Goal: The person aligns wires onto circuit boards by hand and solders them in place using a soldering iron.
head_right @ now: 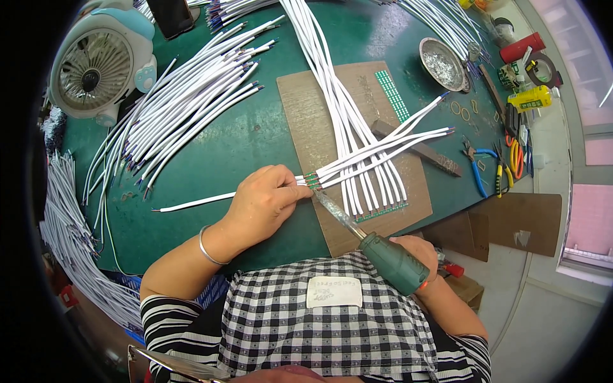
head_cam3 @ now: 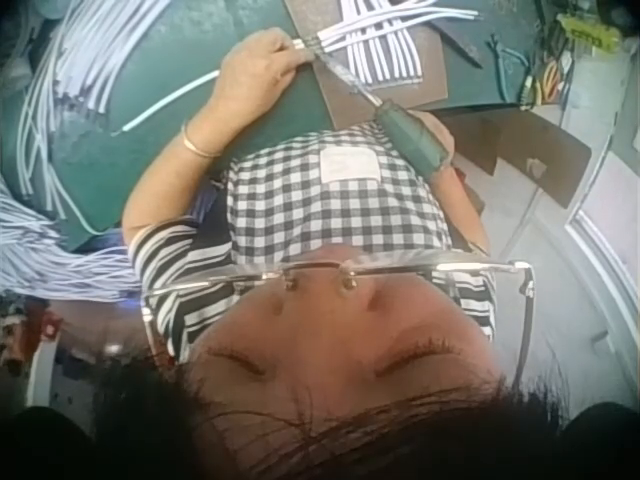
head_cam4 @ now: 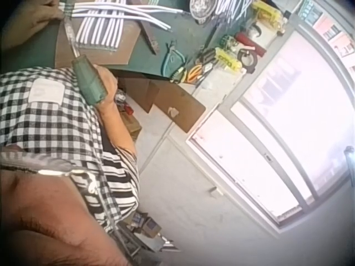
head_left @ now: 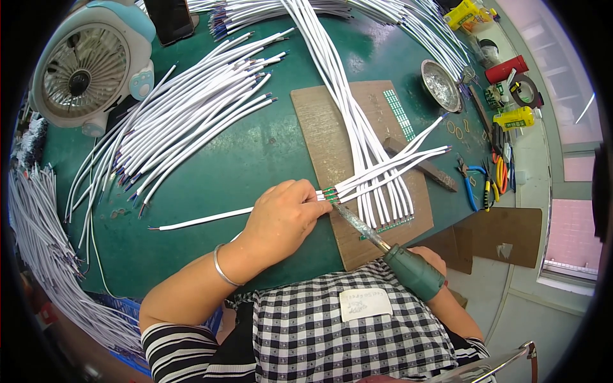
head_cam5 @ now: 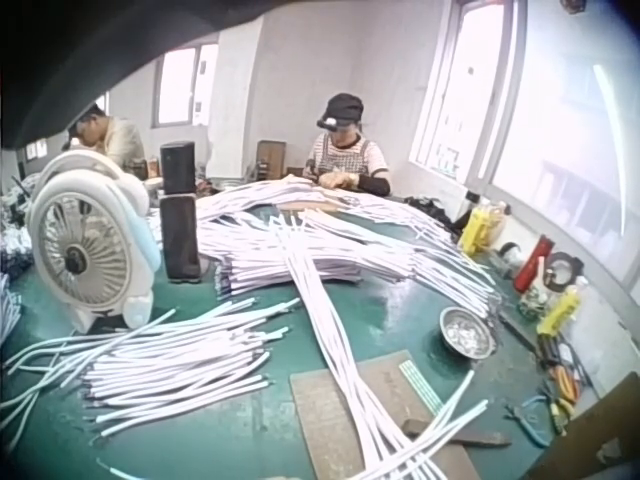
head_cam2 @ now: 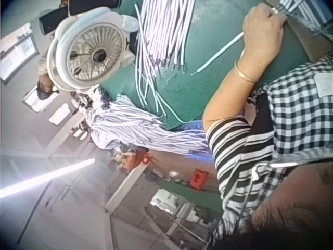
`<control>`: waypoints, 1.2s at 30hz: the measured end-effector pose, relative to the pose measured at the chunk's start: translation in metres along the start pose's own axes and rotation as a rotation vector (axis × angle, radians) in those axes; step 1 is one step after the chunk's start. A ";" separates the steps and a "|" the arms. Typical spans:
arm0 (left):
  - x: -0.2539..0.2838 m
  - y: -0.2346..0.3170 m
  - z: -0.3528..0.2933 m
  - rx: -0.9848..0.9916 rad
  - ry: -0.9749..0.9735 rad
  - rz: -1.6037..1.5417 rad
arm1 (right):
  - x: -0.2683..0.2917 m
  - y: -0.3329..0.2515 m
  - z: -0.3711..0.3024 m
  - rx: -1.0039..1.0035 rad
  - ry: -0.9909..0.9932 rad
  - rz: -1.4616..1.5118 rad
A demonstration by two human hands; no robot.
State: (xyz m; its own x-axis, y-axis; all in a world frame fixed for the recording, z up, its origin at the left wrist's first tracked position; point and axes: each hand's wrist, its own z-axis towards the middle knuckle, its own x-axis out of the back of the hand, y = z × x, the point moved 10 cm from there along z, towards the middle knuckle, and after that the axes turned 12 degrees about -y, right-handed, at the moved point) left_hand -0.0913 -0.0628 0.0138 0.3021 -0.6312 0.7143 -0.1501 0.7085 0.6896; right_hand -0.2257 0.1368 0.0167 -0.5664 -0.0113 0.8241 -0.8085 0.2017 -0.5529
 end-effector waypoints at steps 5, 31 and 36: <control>0.000 0.000 0.001 0.010 -0.013 0.006 | 0.003 -0.003 0.000 0.064 0.028 0.004; 0.010 -0.012 0.015 0.151 -0.014 -0.054 | 0.009 0.040 0.035 -0.095 0.396 1.523; 0.002 0.003 0.018 0.175 -0.076 0.063 | 0.005 0.025 0.063 -0.062 0.295 1.721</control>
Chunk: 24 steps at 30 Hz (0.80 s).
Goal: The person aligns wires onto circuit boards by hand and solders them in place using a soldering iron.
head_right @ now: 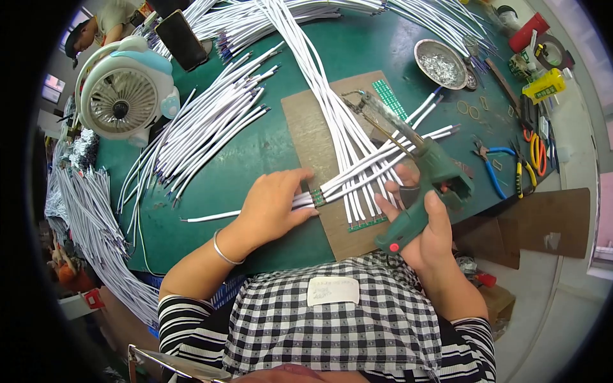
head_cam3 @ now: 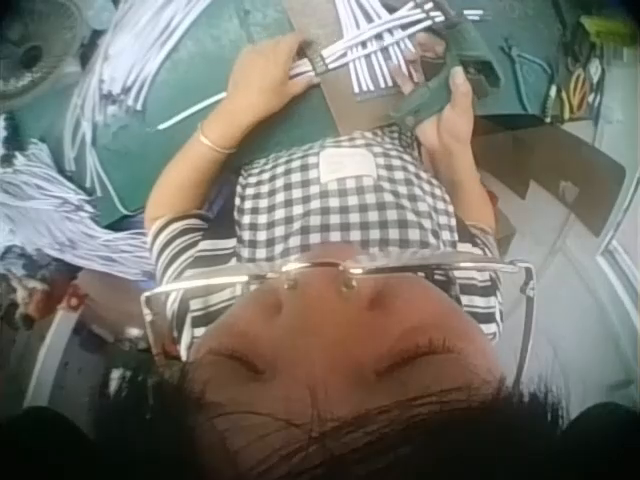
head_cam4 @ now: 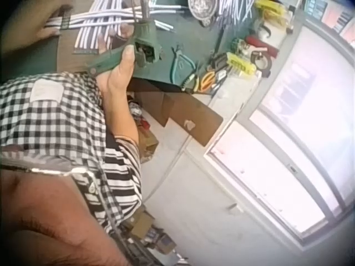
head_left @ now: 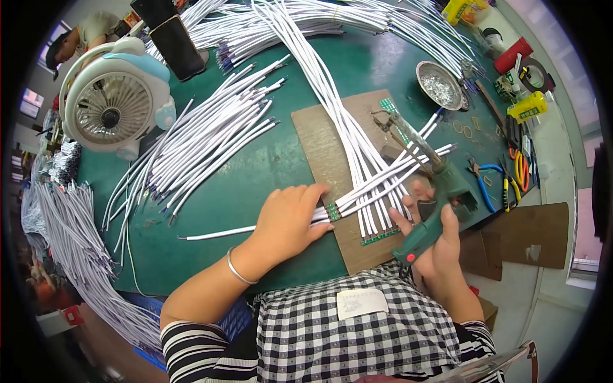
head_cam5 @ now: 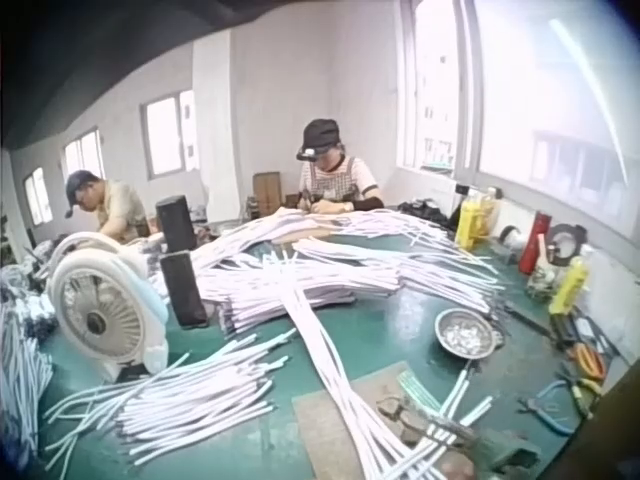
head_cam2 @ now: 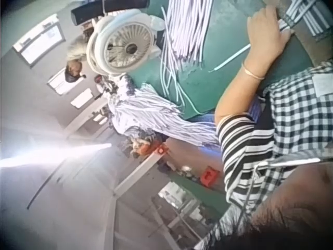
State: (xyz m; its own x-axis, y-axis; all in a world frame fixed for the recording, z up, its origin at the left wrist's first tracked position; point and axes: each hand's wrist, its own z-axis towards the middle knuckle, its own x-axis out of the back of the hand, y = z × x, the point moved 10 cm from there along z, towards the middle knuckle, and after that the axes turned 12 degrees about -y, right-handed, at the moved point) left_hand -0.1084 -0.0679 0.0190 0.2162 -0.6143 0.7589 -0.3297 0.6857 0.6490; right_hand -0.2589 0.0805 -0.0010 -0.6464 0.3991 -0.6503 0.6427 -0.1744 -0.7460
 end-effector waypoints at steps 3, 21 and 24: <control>-0.004 0.001 -0.003 0.032 -0.125 -0.039 | -0.014 0.004 0.007 -0.029 -0.051 0.075; -0.062 -0.019 -0.045 0.255 -0.527 -1.468 | -0.026 0.013 -0.003 -0.035 -0.099 0.066; -0.069 -0.010 -0.044 0.235 -0.581 -1.461 | -0.044 0.007 0.016 0.020 -0.191 0.082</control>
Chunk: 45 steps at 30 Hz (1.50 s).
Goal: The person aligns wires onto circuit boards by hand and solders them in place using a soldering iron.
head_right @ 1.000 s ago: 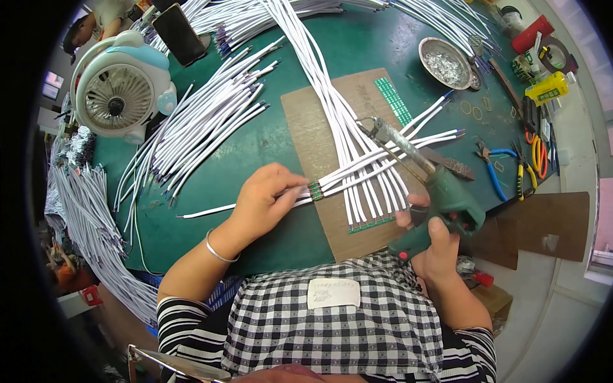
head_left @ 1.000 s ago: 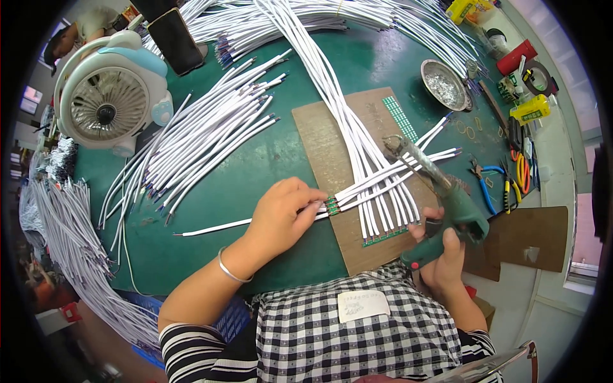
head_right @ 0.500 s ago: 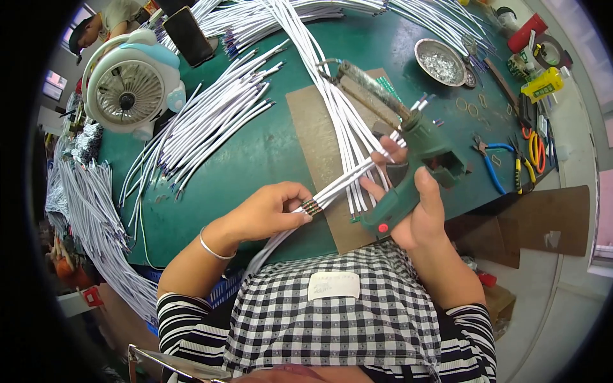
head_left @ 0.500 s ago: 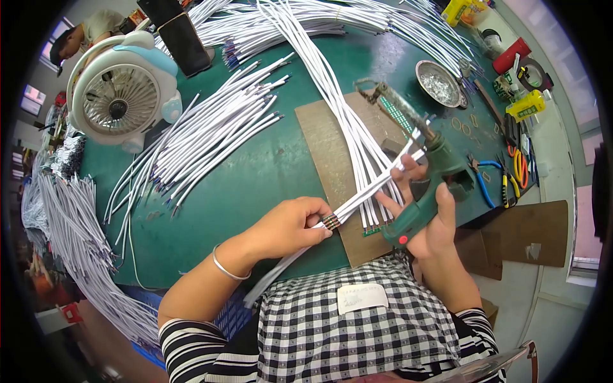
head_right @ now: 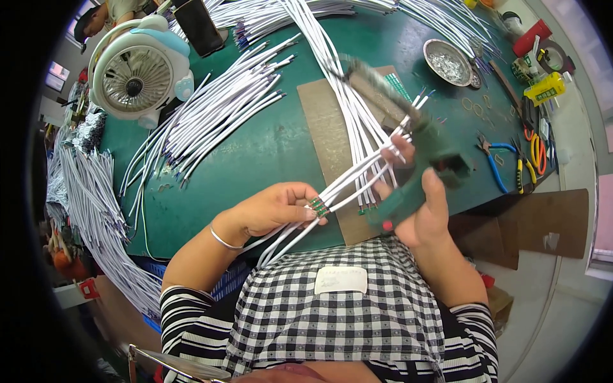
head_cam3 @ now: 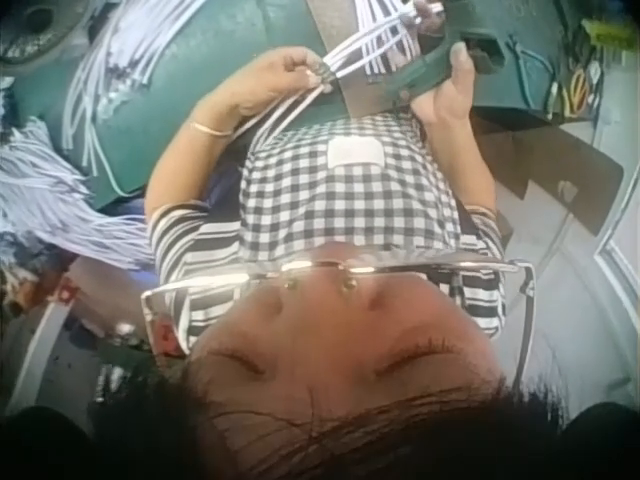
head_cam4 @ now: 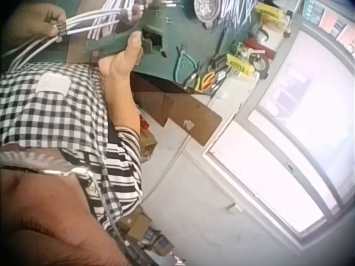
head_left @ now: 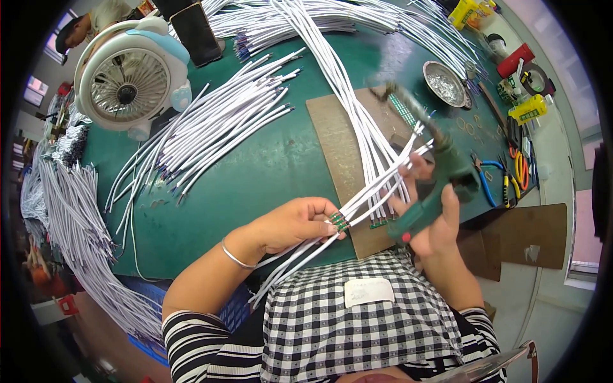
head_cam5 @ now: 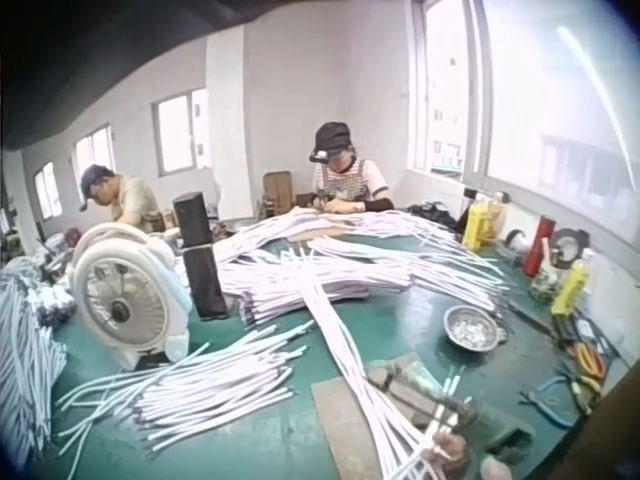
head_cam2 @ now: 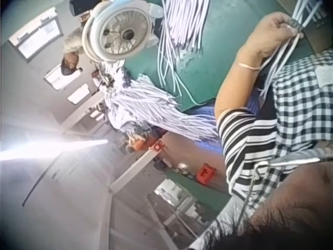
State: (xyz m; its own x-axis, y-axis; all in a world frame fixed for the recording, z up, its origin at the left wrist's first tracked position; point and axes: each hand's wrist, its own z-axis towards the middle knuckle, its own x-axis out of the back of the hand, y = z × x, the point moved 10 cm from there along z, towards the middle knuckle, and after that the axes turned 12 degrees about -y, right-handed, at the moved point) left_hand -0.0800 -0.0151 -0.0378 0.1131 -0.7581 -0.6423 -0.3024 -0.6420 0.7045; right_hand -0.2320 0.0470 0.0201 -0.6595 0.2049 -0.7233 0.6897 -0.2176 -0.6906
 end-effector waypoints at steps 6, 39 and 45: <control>0.002 0.002 0.003 0.022 0.065 -0.018 | -0.048 -0.022 0.073 0.126 -0.255 -0.082; -0.012 0.029 0.045 -0.495 0.270 -0.190 | 0.040 -0.228 -0.088 0.545 0.333 -0.729; 0.016 0.051 -0.034 -0.202 0.689 0.883 | 0.038 -0.148 -0.033 0.274 0.124 -0.437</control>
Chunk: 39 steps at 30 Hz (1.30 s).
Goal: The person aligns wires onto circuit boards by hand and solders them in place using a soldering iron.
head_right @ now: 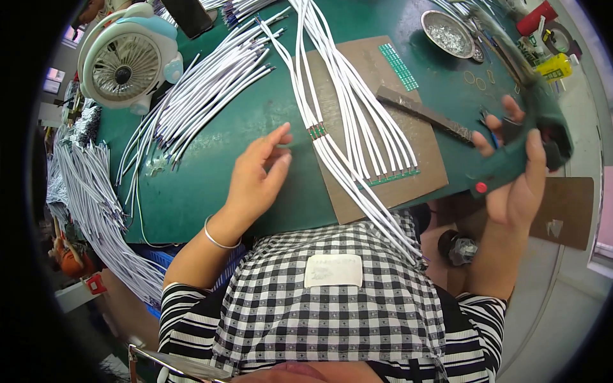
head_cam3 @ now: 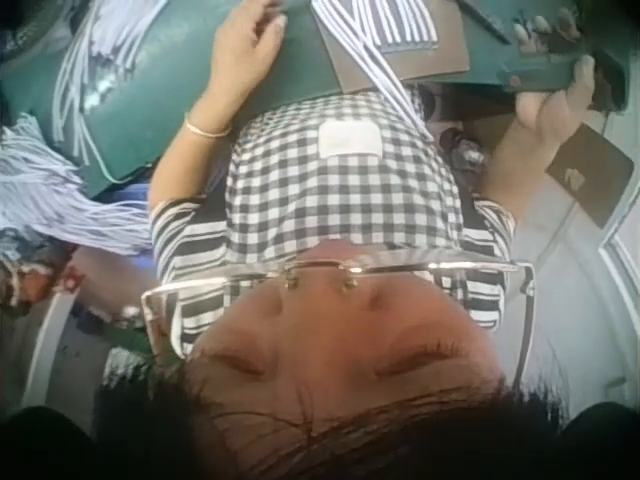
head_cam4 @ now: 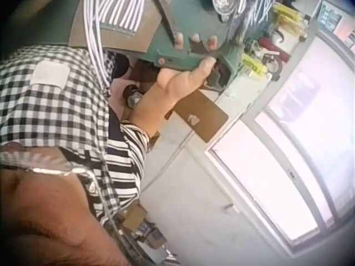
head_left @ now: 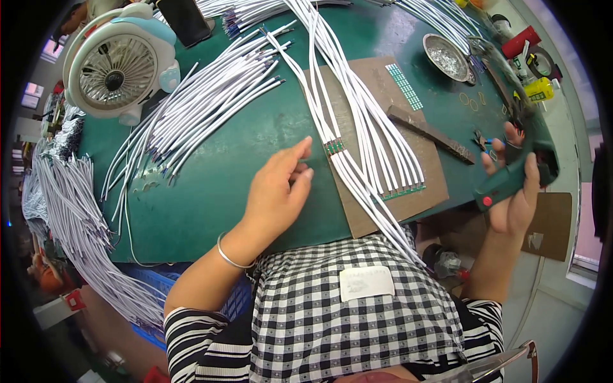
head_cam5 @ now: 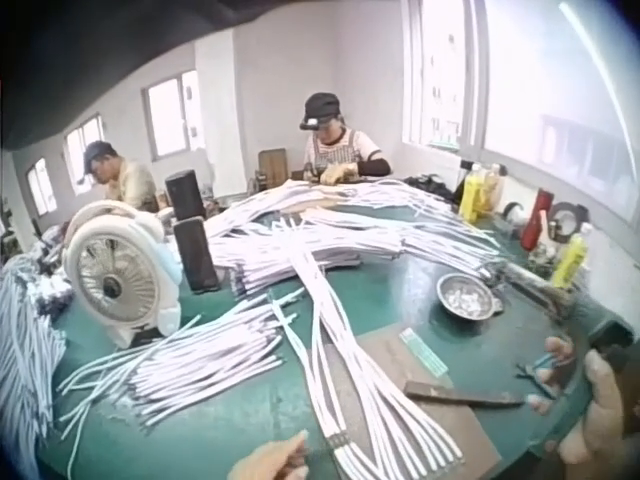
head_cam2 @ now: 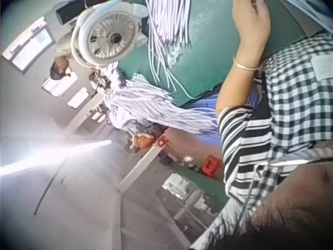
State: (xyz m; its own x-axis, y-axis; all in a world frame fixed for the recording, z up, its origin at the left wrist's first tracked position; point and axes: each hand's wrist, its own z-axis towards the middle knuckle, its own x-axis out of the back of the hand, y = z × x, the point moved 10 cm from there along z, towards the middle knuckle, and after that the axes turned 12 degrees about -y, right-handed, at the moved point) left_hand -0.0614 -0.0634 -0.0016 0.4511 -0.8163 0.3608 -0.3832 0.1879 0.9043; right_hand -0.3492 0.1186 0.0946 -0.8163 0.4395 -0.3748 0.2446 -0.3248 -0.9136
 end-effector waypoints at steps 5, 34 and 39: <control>-0.020 0.048 0.019 -0.432 0.062 0.830 | -0.034 0.049 0.029 -0.137 -0.020 0.094; 0.259 -0.044 0.101 0.240 0.538 1.162 | -0.026 0.092 0.037 -0.152 0.085 0.020; 0.254 -0.057 0.110 0.412 0.417 1.297 | -0.031 0.085 0.035 -0.134 0.031 0.048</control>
State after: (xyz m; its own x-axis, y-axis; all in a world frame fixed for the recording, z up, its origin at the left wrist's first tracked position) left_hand -0.0139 -0.3418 0.0129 -0.2222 0.0396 0.9742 -0.8726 0.4377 -0.2168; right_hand -0.3214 0.0479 0.0338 -0.7859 0.4527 -0.4212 0.3524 -0.2318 -0.9067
